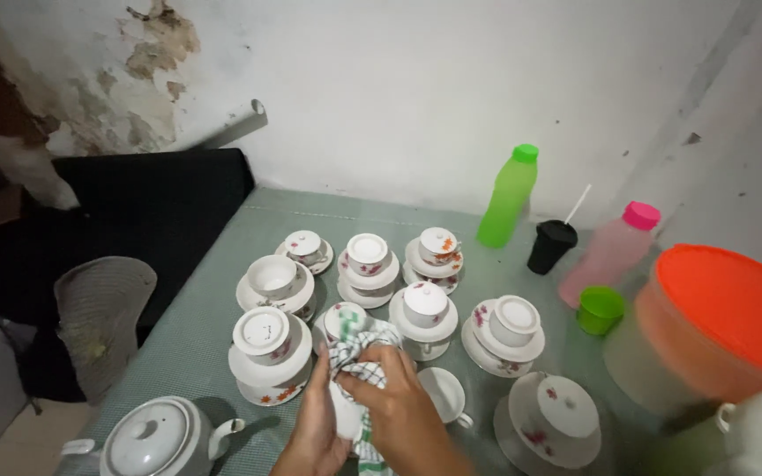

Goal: Wiping teacups and saucers with a cloth and placing them into a glass cabinet.

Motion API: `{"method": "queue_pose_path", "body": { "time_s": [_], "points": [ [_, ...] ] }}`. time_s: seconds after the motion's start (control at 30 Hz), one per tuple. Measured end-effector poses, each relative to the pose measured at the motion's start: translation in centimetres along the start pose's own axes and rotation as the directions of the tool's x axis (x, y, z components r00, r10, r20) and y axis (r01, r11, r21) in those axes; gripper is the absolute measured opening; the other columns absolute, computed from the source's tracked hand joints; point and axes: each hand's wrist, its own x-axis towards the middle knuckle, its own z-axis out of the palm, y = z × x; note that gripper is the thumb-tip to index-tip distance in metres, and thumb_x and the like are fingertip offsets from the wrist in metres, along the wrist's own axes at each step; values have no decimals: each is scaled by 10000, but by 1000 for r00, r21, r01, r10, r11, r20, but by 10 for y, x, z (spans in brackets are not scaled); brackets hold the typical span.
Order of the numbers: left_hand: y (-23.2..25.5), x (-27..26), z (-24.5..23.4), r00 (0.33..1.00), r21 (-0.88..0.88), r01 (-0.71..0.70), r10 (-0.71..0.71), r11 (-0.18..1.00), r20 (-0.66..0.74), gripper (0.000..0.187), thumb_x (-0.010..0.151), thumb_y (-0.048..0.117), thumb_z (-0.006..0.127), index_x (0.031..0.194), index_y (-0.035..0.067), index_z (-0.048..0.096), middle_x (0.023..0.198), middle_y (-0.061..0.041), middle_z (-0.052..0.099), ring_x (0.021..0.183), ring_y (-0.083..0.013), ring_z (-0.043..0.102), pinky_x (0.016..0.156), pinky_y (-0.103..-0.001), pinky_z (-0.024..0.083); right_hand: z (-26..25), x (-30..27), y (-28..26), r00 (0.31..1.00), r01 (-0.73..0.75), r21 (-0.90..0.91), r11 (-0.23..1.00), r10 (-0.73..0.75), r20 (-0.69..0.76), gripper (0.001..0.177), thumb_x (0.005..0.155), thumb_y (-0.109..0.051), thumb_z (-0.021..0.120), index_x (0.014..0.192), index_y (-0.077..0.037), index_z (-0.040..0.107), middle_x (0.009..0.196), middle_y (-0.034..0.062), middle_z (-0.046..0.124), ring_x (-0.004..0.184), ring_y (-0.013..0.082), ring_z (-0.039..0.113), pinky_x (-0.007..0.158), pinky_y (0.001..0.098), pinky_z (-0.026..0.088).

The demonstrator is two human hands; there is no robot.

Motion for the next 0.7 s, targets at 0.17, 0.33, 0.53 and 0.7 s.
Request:
{"method": "queue_pose_path", "body": {
  "time_s": [0.17,0.33,0.53,0.7],
  "points": [
    [-9,16,-37,996,-81,-73,69,994,-52,565,1023,600,445,1226,122,667,1009,-61,728,893,-218,697,790,-392,568,12,-9,13,1000,-28,-127,992,29,3,465,720,64,618,1118,-99,795,1162,169,610,1130,360,592,912,453,504],
    [35,12,-50,971,-128,-190,168,973,-168,620,949,528,401,1139,11,686,987,-150,787,937,-277,737,853,-419,583,28,-56,75,981,-144,-288,947,174,83,395,723,-2,648,1051,-150,813,1135,156,615,1099,350,606,896,459,514],
    [36,11,-115,952,1,-171,165,985,-256,629,986,592,451,1125,16,663,980,-134,733,963,-282,720,816,-428,585,28,-45,69,703,-589,-367,720,680,206,186,848,-233,690,996,-210,801,1100,94,662,1009,324,697,909,461,559],
    [-39,59,-230,963,282,-83,150,956,-223,368,1005,396,687,961,31,699,753,-102,632,619,-294,565,542,-451,437,42,-29,49,651,-483,-398,780,623,433,424,864,-384,712,1261,-240,667,1075,129,711,1038,333,687,913,481,544]
  ]
}}
